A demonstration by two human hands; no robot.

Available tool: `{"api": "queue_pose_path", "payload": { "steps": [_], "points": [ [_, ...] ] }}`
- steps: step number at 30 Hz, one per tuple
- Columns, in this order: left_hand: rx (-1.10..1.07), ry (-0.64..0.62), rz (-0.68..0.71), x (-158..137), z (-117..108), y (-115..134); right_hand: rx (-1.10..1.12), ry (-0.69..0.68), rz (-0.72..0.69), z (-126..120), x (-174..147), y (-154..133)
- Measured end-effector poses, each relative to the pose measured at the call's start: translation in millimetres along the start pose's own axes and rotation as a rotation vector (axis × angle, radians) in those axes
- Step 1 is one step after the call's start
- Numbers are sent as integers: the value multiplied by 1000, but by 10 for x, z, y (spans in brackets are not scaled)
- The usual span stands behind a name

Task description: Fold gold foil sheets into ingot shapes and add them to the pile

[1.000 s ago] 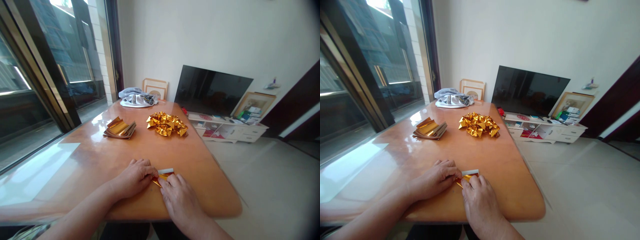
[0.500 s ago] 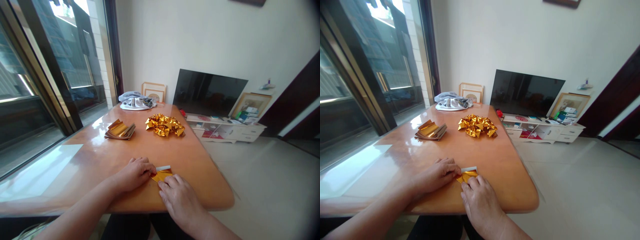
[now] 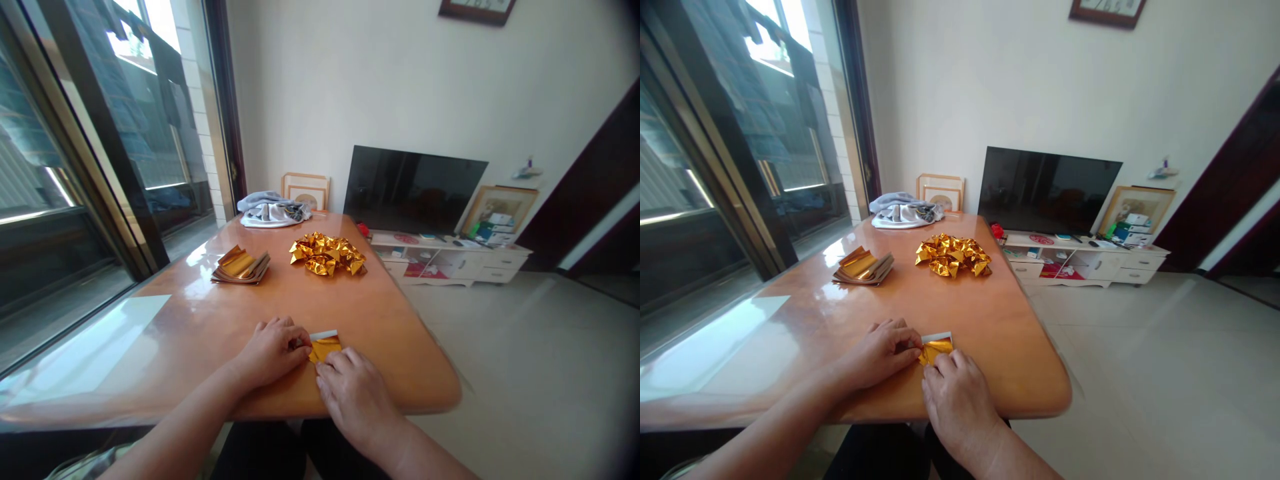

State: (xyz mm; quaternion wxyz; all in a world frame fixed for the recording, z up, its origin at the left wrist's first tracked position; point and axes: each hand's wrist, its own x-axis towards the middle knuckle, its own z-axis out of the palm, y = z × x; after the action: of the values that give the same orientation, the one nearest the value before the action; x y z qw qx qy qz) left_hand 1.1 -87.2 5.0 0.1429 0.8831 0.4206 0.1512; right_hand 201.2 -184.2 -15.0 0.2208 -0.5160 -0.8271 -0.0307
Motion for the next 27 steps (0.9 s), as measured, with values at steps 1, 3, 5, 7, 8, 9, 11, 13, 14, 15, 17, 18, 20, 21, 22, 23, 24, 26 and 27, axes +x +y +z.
{"api": "queue_pose_path", "payload": {
  "steps": [1, 3, 5, 7, 8, 9, 11, 13, 14, 15, 17, 18, 20, 21, 22, 23, 24, 26, 27],
  "points": [
    [4, 4, -11, 2, 3, 13, -5, -3, -3, -3, -5, 2],
    [9, 7, -30, 6, 6, 33, -12, -8, -6, -8, -11, 4],
    [-4, 2, -38, 12, 3, 37, -15, -7, 1, -10, -13, 5],
    [-31, -15, -31, 23, -3, 15, -17, -4, 9, -10, -13, 4],
    [-49, -26, -23, 31, -5, -6, -19, -3, 13, -10, -12, 4],
    [-68, -38, -18, 40, -6, -34, -21, -4, 17, -9, -10, 3],
    [-118, -68, -10, 61, 0, -103, -22, -8, 23, -9, -8, 2],
    [-174, -90, -18, 80, 15, -179, -17, -12, 26, -9, -8, 3],
    [-199, -96, -22, 87, 24, -215, -13, -12, 26, -9, -9, 4],
    [-219, -95, -29, 92, 33, -248, -11, -12, 26, -9, -11, 6],
    [-245, -90, -38, 95, 46, -296, -11, -10, 28, -7, -14, 12],
    [-255, -87, -45, 94, 49, -312, -11, -10, 29, -6, -15, 14],
    [-278, -86, -56, 89, 46, -328, -13, -14, 30, -6, -16, 18],
    [-290, -84, -62, 86, 42, -329, -14, -17, 30, -7, -15, 18],
    [-300, -81, -66, 83, 36, -326, -16, -19, 30, -10, -14, 16],
    [-306, -76, -70, 80, 30, -319, -19, -21, 30, -13, -12, 14],
    [-305, -71, -75, 77, 24, -306, -22, -22, 29, -16, -11, 12],
    [-274, -52, -89, 66, 14, -258, -31, -22, 27, -22, -6, 9],
    [-239, -33, -92, 56, 12, -222, -35, -20, 26, -22, -3, 9]
  ]
}}
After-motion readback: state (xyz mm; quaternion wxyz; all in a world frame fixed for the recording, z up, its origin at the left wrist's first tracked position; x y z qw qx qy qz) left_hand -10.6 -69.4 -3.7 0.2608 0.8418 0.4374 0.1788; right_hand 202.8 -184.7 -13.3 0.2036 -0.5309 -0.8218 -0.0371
